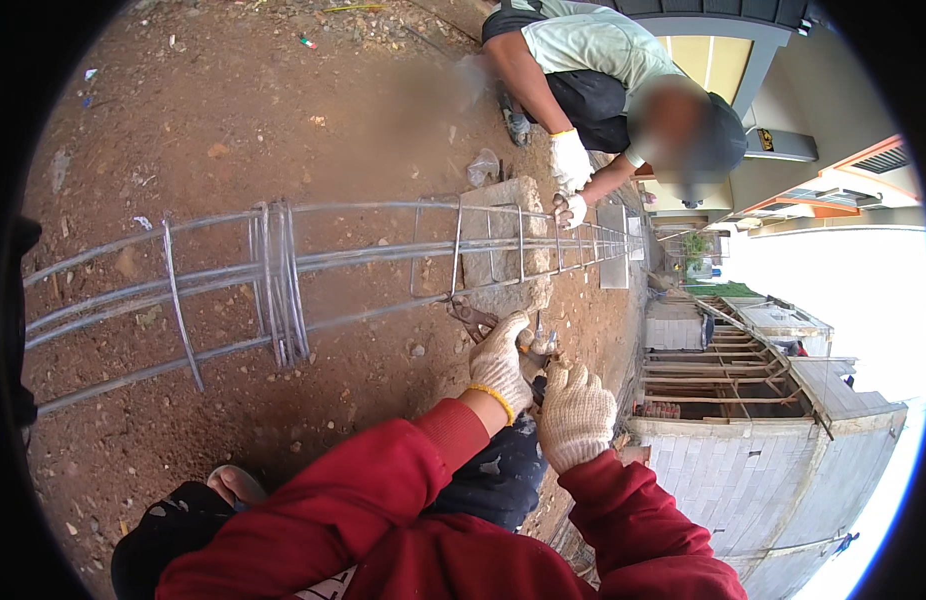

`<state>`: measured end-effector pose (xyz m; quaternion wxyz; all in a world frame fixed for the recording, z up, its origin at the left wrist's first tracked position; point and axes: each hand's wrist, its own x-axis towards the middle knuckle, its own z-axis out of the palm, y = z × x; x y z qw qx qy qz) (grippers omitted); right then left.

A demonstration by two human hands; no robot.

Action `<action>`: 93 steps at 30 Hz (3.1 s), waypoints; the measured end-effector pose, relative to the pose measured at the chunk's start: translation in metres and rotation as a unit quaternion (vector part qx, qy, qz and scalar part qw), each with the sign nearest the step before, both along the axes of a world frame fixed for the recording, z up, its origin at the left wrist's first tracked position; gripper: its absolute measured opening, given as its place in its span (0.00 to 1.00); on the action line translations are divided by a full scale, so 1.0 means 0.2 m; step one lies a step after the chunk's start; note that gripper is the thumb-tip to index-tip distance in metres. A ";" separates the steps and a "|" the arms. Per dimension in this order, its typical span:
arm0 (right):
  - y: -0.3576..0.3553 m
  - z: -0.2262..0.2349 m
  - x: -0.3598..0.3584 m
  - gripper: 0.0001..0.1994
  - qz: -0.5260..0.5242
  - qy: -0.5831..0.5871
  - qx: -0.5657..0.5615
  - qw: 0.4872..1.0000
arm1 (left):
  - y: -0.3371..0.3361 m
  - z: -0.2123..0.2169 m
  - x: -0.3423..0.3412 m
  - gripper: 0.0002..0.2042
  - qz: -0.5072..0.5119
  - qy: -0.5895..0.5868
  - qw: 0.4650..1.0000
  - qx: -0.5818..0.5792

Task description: The person assembles a rebar cage by tying intersecting steel bars with wire using pliers. They repeatedly measure spacing, wrap wire around intersections, twist it tight, and trim excess wire while working on a dirt surface next to a second worker.

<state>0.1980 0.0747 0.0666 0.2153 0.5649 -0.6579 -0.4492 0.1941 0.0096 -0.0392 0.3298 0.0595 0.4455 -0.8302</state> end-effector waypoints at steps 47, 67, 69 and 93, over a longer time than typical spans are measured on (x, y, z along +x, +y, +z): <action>-0.18 0.01 -0.71 0.18 -0.499 -0.612 0.169 0.590 | 0.12 -0.14 -0.08 0.13 0.036 -0.060 0.985 -0.157; -0.15 -0.23 -0.81 0.20 -0.561 -0.619 0.298 0.462 | 0.20 -0.25 -0.11 0.11 0.019 -0.156 0.982 -0.106; -0.14 -0.29 -0.77 0.21 -0.531 -0.560 0.273 0.574 | 0.24 -0.33 -0.14 0.12 -0.016 -0.193 0.974 -0.115; -0.02 -1.48 -2.32 0.11 -0.089 -0.547 -0.415 0.721 | 0.78 -0.99 -0.01 0.17 -0.372 -0.492 0.711 -0.337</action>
